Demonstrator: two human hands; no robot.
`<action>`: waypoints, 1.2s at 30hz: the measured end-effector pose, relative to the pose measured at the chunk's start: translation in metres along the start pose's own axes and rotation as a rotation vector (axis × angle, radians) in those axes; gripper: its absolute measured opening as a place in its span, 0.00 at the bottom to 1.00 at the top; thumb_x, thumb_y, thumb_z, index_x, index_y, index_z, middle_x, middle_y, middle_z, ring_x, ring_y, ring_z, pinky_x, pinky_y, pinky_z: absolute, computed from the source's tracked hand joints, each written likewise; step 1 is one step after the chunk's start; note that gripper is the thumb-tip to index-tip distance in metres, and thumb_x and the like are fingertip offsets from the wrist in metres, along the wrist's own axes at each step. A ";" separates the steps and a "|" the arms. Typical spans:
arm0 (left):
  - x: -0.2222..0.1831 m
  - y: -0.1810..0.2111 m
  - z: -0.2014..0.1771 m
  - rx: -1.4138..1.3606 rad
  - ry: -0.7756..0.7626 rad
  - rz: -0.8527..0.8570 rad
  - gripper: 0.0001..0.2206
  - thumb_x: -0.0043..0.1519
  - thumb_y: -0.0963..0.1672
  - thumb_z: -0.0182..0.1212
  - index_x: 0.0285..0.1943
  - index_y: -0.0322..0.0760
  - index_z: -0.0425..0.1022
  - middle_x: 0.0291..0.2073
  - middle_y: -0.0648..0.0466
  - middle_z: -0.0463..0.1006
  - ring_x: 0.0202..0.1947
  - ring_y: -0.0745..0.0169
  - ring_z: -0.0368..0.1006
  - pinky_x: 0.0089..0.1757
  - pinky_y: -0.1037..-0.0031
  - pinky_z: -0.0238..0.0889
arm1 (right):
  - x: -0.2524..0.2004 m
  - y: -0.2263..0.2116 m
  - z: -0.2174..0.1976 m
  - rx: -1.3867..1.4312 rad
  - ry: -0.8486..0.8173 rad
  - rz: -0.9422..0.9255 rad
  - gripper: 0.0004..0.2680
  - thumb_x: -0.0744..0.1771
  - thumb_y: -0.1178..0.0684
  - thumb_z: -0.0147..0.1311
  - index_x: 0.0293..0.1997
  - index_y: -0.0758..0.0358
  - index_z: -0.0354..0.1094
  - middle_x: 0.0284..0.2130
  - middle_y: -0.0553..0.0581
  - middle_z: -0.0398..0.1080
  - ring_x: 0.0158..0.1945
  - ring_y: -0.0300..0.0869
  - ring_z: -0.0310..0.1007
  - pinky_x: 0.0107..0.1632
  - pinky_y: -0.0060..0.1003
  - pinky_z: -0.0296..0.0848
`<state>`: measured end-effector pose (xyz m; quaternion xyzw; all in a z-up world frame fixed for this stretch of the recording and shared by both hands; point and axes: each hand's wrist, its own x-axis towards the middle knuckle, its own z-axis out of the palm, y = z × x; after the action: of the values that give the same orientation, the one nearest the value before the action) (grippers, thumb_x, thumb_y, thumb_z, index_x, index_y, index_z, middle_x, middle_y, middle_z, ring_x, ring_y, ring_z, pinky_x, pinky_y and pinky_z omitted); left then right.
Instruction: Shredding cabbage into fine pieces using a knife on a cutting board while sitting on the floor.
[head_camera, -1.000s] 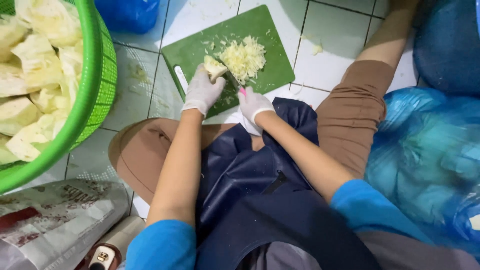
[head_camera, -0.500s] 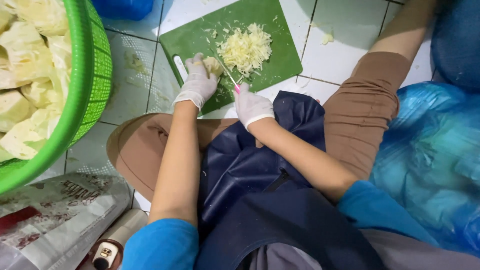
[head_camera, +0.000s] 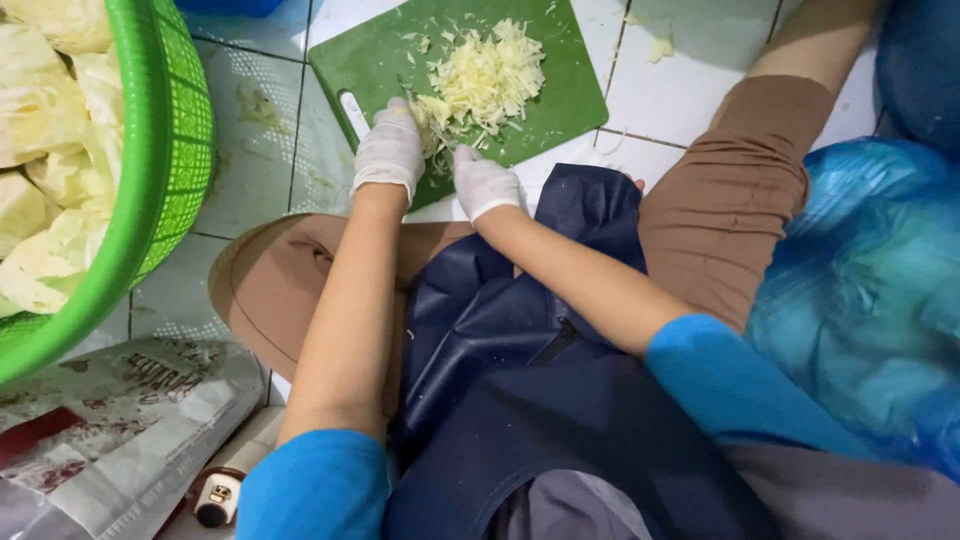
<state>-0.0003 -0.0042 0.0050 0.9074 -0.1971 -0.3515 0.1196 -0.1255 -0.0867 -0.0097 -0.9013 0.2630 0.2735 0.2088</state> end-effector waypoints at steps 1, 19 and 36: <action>0.002 -0.002 0.002 -0.006 0.002 -0.006 0.20 0.51 0.36 0.55 0.51 0.34 0.57 0.45 0.42 0.67 0.48 0.33 0.68 0.48 0.47 0.62 | 0.002 0.001 -0.002 0.020 -0.020 -0.013 0.10 0.68 0.51 0.25 0.49 0.66 0.48 0.36 0.67 0.70 0.45 0.60 0.71 0.47 0.62 0.66; -0.046 0.007 -0.022 -0.277 -0.087 0.033 0.18 0.56 0.36 0.45 0.56 0.22 0.51 0.51 0.28 0.66 0.55 0.29 0.62 0.56 0.49 0.54 | -0.067 -0.023 -0.074 0.095 -0.143 0.073 0.10 0.67 0.50 0.30 0.50 0.61 0.46 0.39 0.71 0.70 0.49 0.62 0.69 0.51 0.61 0.65; -0.025 0.002 0.000 -0.050 -0.037 0.034 0.22 0.58 0.39 0.42 0.62 0.25 0.46 0.48 0.32 0.70 0.54 0.35 0.65 0.53 0.52 0.59 | -0.040 -0.009 -0.052 0.058 -0.155 0.065 0.10 0.67 0.50 0.32 0.51 0.60 0.46 0.38 0.72 0.69 0.48 0.66 0.68 0.49 0.60 0.66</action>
<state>-0.0172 0.0050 0.0204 0.8939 -0.2060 -0.3710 0.1448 -0.1289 -0.0921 0.0561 -0.8621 0.2831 0.3414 0.2453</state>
